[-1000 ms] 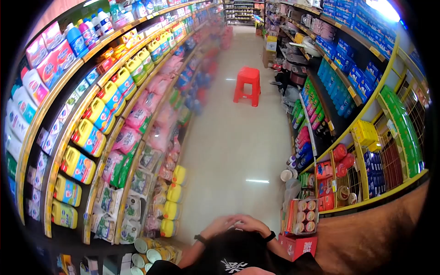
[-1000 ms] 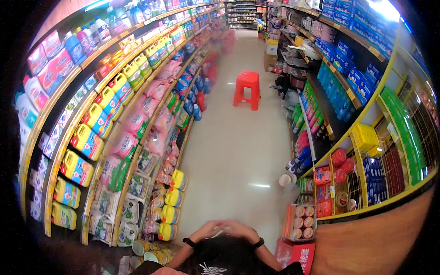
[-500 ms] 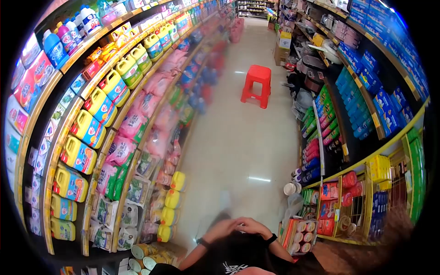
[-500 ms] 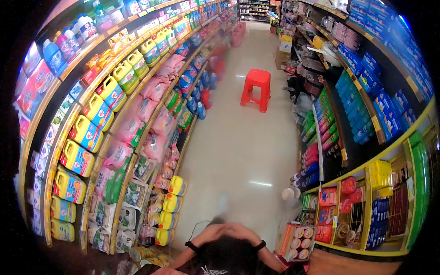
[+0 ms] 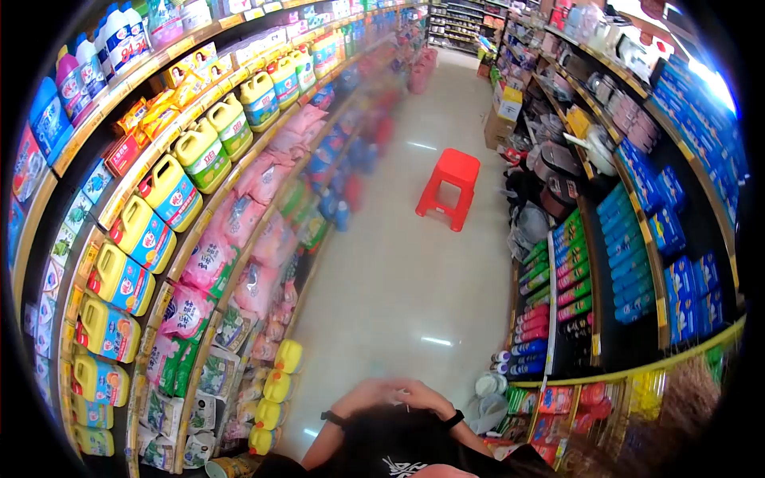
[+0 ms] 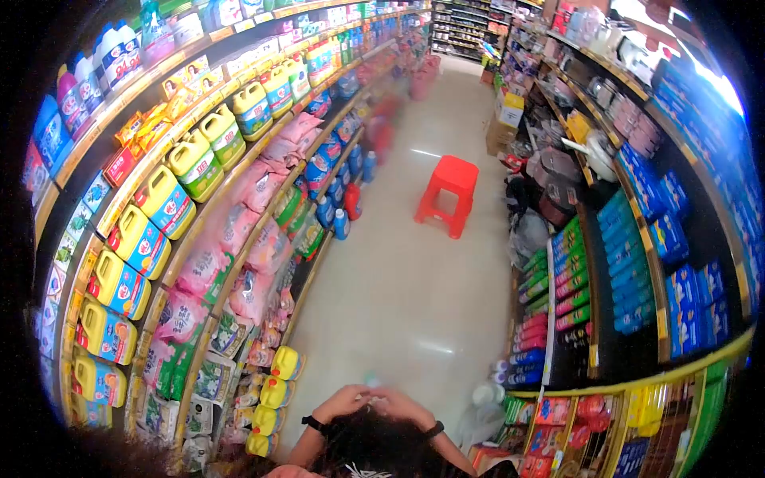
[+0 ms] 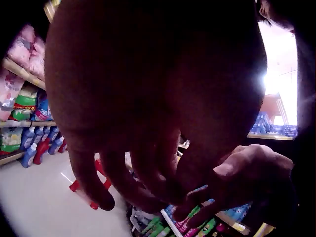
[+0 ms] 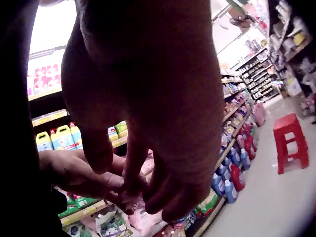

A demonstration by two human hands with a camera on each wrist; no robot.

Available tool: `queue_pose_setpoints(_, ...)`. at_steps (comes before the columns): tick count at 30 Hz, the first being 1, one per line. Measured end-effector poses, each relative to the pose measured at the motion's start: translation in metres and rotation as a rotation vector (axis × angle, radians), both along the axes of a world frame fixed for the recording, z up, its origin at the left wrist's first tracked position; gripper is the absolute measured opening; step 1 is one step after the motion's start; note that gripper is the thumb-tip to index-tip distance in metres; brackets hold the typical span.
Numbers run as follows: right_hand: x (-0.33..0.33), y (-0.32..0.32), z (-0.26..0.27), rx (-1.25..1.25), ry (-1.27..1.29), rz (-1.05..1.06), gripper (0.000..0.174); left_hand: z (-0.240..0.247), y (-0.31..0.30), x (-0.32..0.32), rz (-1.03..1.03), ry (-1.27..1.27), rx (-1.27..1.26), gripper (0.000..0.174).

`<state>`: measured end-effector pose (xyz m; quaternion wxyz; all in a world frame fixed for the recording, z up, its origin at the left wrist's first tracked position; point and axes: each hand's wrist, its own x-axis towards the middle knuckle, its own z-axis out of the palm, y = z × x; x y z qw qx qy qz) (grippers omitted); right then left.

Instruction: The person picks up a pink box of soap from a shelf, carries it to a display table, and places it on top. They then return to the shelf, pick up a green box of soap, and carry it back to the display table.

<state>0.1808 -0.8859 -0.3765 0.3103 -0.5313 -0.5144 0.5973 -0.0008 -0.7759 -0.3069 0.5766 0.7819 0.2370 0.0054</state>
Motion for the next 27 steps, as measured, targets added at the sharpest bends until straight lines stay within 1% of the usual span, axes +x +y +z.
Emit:
queue_pose_setpoints(3,0.020,0.038,-0.007,0.135,-0.046,0.012,0.044,-0.023,0.034,0.010,0.044,-0.106,0.073,0.027)
queue_pose_setpoints(6,0.034,0.070,-0.015,0.240,-0.040,-0.020,0.044,-0.033,0.063,0.028,0.085,-0.091,-0.050,0.027)
queue_pose_setpoints(9,0.057,0.100,0.030,-0.042,-0.079,0.052,0.043,-0.025,0.089,0.051,0.072,-0.189,-0.063,0.026)
queue_pose_setpoints(12,0.078,0.124,-0.011,-0.087,0.008,0.044,0.041,-0.042,0.123,0.073,-0.025,-0.088,0.078,0.026)
queue_pose_setpoints(15,0.102,0.155,-0.039,0.010,0.073,0.004,0.039,-0.049,0.154,0.101,-0.028,-0.064,0.163,0.028)
queue_pose_setpoints(18,0.138,0.198,-0.009,0.078,-0.121,0.067,0.036,-0.052,0.187,0.132,0.009,-0.049,0.151,0.029)
queue_pose_setpoints(20,0.165,0.228,-0.018,-0.027,-0.021,0.063,0.034,-0.065,0.214,0.155,0.011,-0.017,0.201,0.029)
queue_pose_setpoints(21,0.179,0.244,-0.014,-0.082,0.028,0.064,0.034,-0.065,0.225,0.167,0.015,0.000,0.224,0.029)
queue_pose_setpoints(24,0.219,0.291,-0.003,0.229,-0.015,0.066,0.029,-0.063,0.261,0.202,0.120,-0.047,0.201,0.029)
queue_pose_setpoints(27,0.263,0.331,-0.007,0.250,0.009,0.089,0.029,-0.077,0.296,0.240,0.137,-0.089,0.209,0.030)
